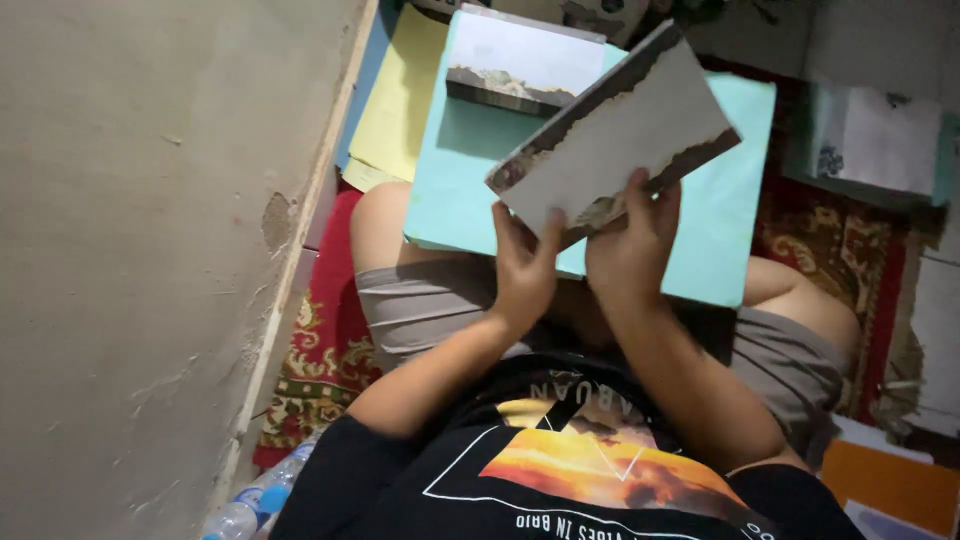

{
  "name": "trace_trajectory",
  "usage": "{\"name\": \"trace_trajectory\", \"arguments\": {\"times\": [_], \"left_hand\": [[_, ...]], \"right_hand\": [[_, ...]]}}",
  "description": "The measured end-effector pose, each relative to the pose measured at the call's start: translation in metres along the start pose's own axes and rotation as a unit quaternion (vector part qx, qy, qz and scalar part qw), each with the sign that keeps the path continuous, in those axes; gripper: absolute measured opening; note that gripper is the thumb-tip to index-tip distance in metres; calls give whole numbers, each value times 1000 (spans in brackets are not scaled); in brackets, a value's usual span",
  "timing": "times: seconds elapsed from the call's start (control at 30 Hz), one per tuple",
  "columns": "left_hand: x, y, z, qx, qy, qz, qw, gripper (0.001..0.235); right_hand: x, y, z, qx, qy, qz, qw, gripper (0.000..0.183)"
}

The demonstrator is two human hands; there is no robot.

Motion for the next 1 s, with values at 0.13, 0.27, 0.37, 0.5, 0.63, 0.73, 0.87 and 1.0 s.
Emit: {"name": "trace_trajectory", "arguments": {"times": [0.13, 0.27, 0.37, 0.5, 0.63, 0.73, 0.87, 1.0], "left_hand": [[-46, 3, -45, -38, 54, 6, 998, 46], [-89, 28, -110, 2, -18, -153, 988, 47], [-108, 15, -166, -4, -57, -252, 966, 44], [-122, -27, -208, -75, 39, -457, 885, 48], [-143, -85, -224, -58, 86, -584, 805, 45], [-159, -106, -228, -119, 58, -612, 779, 55], [-195, -154, -245, -261, 21, -397, 880, 94], [-180, -103, -241, -327, -45, -182, 926, 56]], "right_hand": [[-65, 53, -29, 20, -39, -74, 996, 26], [-61, 30, -87, 19, -133, 63, 989, 48], [-54, 42, -132, 38, -221, 145, 964, 56], [-52, 79, -168, -20, -217, 310, 925, 41], [-70, 113, -186, -72, -178, 422, 886, 34], [-80, 123, -185, -51, -126, 503, 854, 35], [-114, 149, -196, 108, -78, 374, 918, 62], [-99, 130, -190, 257, -75, 162, 950, 17]]}}
Point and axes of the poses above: each hand's wrist, its own z-axis away from the middle knuckle, its own x-axis out of the palm, y = z × x, the point moved 4 cm from there along -z, towards the middle knuckle, and after that the axes turned 14 degrees about -y, right-handed, at the moved point
